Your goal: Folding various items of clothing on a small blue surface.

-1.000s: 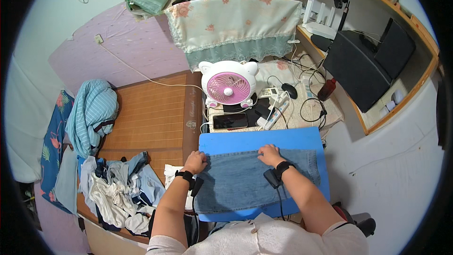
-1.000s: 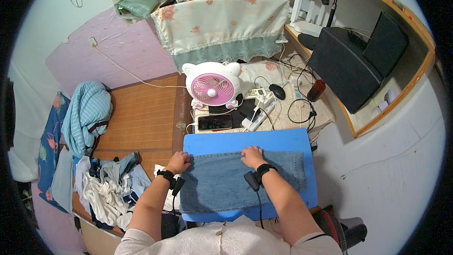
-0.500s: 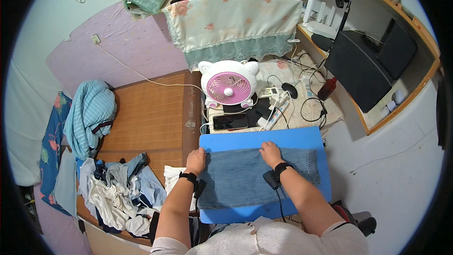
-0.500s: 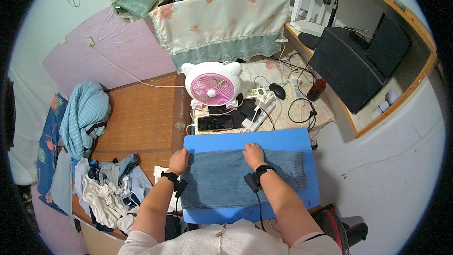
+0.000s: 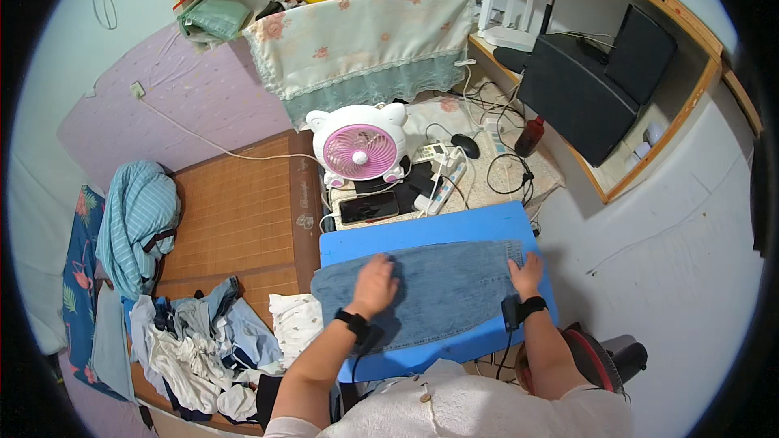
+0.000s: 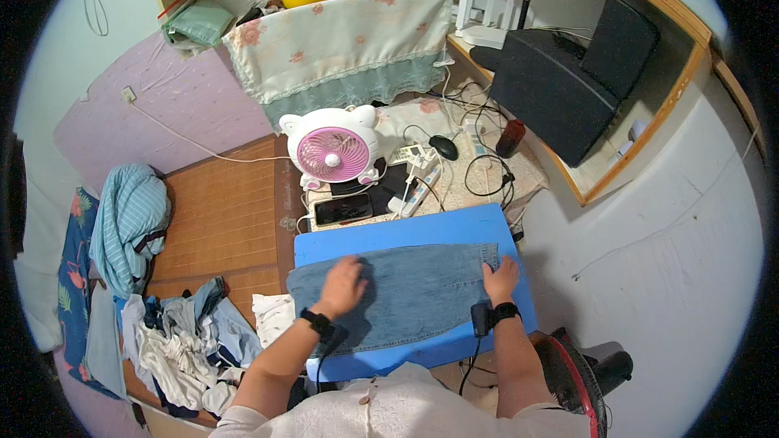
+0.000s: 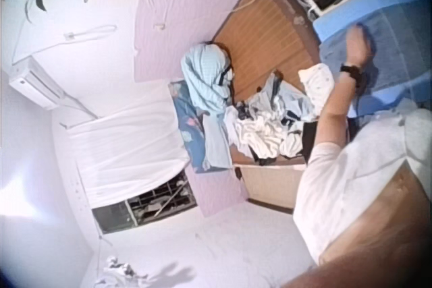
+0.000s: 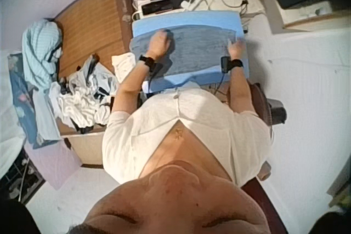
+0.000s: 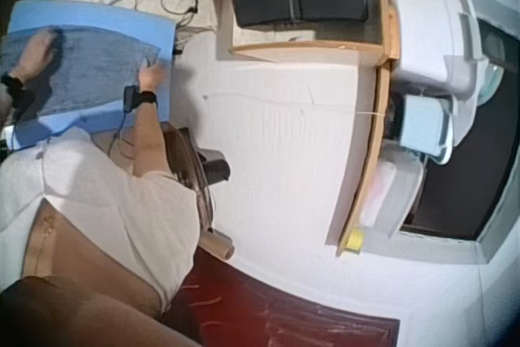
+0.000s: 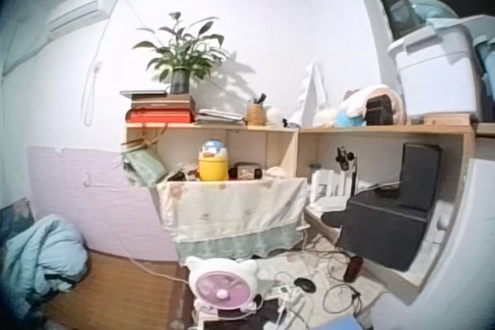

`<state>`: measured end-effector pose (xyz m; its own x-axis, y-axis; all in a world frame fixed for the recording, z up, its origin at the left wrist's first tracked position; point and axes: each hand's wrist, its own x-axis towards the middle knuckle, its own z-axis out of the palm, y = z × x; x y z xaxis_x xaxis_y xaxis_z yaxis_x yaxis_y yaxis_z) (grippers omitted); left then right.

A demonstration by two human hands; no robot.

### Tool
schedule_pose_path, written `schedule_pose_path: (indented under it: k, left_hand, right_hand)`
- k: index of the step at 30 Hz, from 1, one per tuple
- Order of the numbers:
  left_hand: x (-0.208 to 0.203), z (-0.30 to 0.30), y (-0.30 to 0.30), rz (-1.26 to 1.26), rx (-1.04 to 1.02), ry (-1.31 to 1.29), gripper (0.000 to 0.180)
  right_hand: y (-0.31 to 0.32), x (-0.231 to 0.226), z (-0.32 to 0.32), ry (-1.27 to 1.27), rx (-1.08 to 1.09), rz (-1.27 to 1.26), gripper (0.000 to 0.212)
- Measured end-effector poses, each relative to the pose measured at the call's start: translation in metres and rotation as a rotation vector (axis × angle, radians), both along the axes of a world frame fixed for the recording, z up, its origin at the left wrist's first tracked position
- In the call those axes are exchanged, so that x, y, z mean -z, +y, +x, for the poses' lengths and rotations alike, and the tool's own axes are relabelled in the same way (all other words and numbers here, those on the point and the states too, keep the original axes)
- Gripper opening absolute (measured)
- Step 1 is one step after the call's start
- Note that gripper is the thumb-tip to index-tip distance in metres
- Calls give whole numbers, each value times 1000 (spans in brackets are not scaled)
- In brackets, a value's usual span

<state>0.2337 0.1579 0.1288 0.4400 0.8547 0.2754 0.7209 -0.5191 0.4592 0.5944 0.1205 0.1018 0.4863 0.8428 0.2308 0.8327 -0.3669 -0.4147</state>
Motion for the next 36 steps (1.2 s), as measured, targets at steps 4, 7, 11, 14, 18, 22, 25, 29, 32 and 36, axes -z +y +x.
schedule_pose_path:
  k: [4,7,11,14,18,22,25,29,32,36]
  left_hand:
    - [-1,63,-16,-180,218,103,56]
    - [-1,114,-22,-229,254,132,59]
    - [7,137,-26,-259,188,184,63]
    - [17,155,-39,-229,191,287,65]
    - [29,142,-45,-208,237,471,70]
    - [30,116,-39,-180,119,451,77]
    - [23,111,-37,-216,89,470,86]
    - [11,131,-34,-280,145,530,94]
    - [2,163,-34,-322,207,542,97]
    - [-3,189,-35,-312,236,624,105]
  right_hand:
    - [-21,2,13,242,193,-261,56]
    - [-38,79,68,518,147,-202,56]
    - [-30,27,29,668,114,-381,40]
    - [-37,47,39,606,109,-247,37]
    - [-34,39,38,403,38,-108,35]
    - [-24,16,51,558,53,-278,48]
    - [-23,9,78,484,67,-197,44]
    - [-25,-42,75,341,111,-136,35]
    - [-31,-35,108,184,106,-79,30]
    - [-38,-89,85,246,89,-51,29]
